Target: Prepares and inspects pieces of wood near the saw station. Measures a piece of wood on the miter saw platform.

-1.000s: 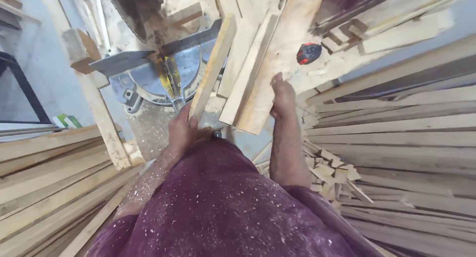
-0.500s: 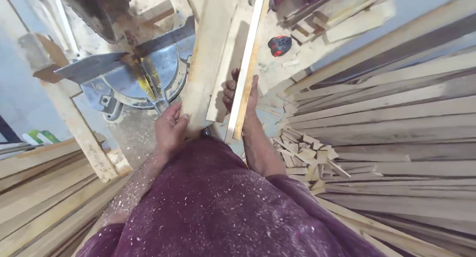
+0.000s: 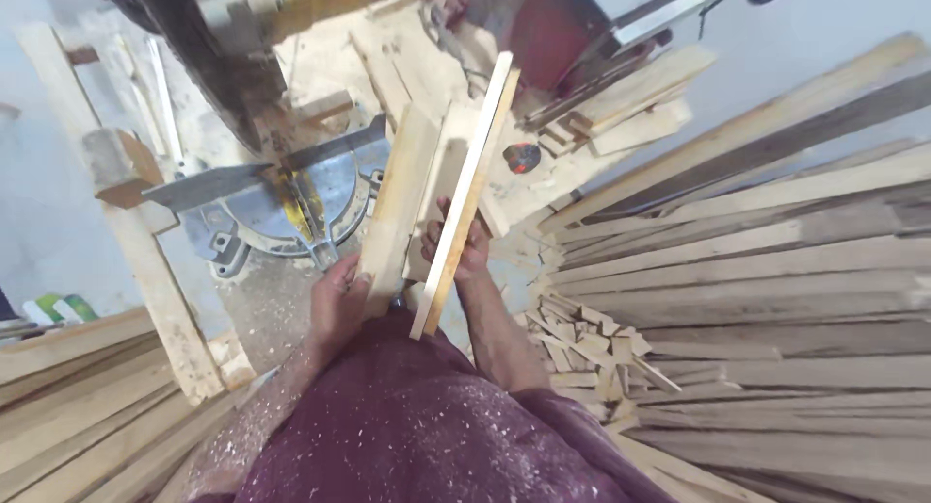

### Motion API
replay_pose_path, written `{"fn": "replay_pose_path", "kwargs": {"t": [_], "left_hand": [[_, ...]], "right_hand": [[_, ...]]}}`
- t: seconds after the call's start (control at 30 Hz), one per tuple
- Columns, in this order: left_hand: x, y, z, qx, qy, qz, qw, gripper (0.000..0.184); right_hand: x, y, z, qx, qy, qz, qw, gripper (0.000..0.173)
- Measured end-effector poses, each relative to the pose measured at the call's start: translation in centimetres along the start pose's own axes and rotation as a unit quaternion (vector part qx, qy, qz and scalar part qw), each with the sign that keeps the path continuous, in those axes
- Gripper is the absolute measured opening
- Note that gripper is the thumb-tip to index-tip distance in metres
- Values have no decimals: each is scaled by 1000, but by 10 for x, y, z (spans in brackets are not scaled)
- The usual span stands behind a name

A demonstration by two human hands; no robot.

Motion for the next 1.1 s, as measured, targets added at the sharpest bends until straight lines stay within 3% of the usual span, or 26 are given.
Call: {"fn": "replay_pose_path", "kwargs": {"t": [0.3, 0.53, 0.63, 0.77, 0.9, 1.1], "left_hand": [[3, -1, -2, 51, -66, -11, 996, 37], [2, -7, -6, 23, -131, -4, 991, 37], [-3, -6, 1, 47, -169, 26, 984, 38], [-9, -3, 12, 99, -169, 60, 979, 37], [-9, -4, 20, 180, -168, 91, 965, 42], [-10, -8, 20, 193, -152, 70, 967, 46]], "right_hand": [[8, 7, -9, 28, 4, -30, 999, 61], [4, -14, -3, 89, 24, -45, 995, 36], [4, -21, 0, 156, 8, -73, 985, 43], [4, -33, 5, 214, -7, -80, 974, 40], [6, -41, 8, 250, -5, -71, 965, 52], [10, -47, 3, 305, -7, -33, 952, 56]]}}
Point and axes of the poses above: each hand's wrist, its own x-axis away from the middle knuckle, its own y-axis out of the back of the hand, z = x × y, the point moved 4 cm from there along -x, towards the middle knuckle, and after that the axes turned 11 degrees about z, right-handed, at the moved point
